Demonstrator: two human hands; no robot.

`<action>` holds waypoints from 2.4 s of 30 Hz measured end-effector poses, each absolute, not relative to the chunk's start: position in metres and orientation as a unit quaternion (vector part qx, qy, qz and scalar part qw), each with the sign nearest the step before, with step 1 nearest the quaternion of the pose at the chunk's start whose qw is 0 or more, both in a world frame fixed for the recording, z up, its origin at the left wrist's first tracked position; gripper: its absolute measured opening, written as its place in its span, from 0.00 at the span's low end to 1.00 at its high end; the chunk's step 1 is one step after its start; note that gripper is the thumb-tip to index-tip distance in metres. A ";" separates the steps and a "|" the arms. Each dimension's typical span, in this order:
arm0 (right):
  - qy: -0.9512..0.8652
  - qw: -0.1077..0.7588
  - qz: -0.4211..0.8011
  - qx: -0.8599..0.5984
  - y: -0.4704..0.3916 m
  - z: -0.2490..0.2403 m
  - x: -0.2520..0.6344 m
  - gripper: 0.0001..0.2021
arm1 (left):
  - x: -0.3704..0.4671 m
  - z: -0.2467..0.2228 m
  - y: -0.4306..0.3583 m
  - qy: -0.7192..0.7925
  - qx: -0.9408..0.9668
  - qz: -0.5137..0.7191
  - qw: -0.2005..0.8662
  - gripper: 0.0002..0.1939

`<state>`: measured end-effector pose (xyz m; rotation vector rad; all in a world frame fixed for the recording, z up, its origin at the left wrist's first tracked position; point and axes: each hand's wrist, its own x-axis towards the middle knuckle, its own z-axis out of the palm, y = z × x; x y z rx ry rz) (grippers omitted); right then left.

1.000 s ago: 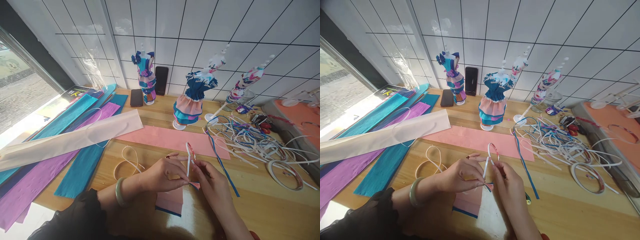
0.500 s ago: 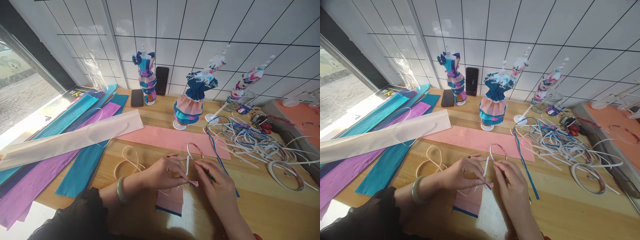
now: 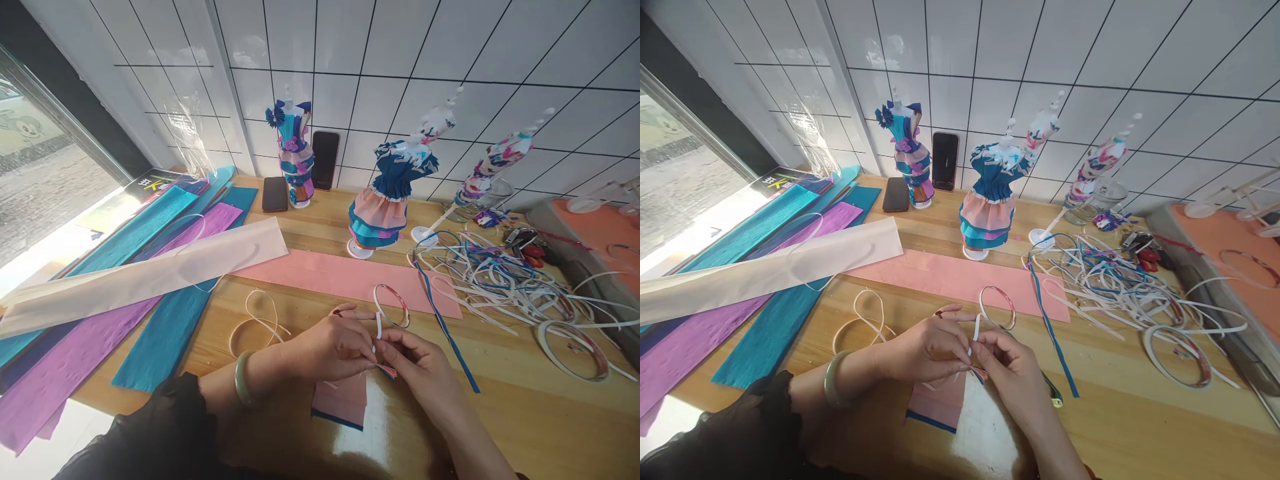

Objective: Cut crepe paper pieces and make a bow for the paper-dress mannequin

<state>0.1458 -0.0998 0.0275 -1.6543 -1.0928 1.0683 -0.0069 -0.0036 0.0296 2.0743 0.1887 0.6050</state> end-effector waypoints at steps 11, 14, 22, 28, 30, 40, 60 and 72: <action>-0.356 0.492 0.387 -0.694 -0.101 0.026 0.149 0.14 | -0.008 0.020 0.005 0.235 0.530 0.208 0.788 0.11; -0.372 0.482 0.387 -0.693 -0.101 0.024 0.144 0.13 | -0.008 0.020 0.007 0.271 0.445 0.208 0.828 0.12; -0.444 0.436 0.377 -0.686 -0.101 0.014 0.136 0.14 | -0.006 0.018 0.003 0.284 0.411 0.186 0.846 0.15; -0.457 0.428 0.345 -0.699 -0.101 0.016 0.133 0.14 | -0.003 0.018 0.000 0.280 0.362 0.197 0.867 0.18; -0.467 0.425 0.337 -0.699 -0.101 0.015 0.132 0.14 | -0.002 0.017 -0.001 0.273 0.332 0.208 0.879 0.17; -0.524 0.390 0.282 -0.703 -0.102 0.005 0.136 0.15 | -0.003 0.018 -0.001 0.279 0.271 0.224 0.894 0.17; -0.759 0.240 0.004 -0.605 -0.103 0.003 0.151 0.13 | 0.003 0.012 -0.009 0.328 0.427 0.240 0.808 0.24; -0.682 0.330 0.145 -0.636 -0.097 0.010 0.144 0.08 | 0.002 0.018 -0.006 0.353 0.392 0.213 0.823 0.22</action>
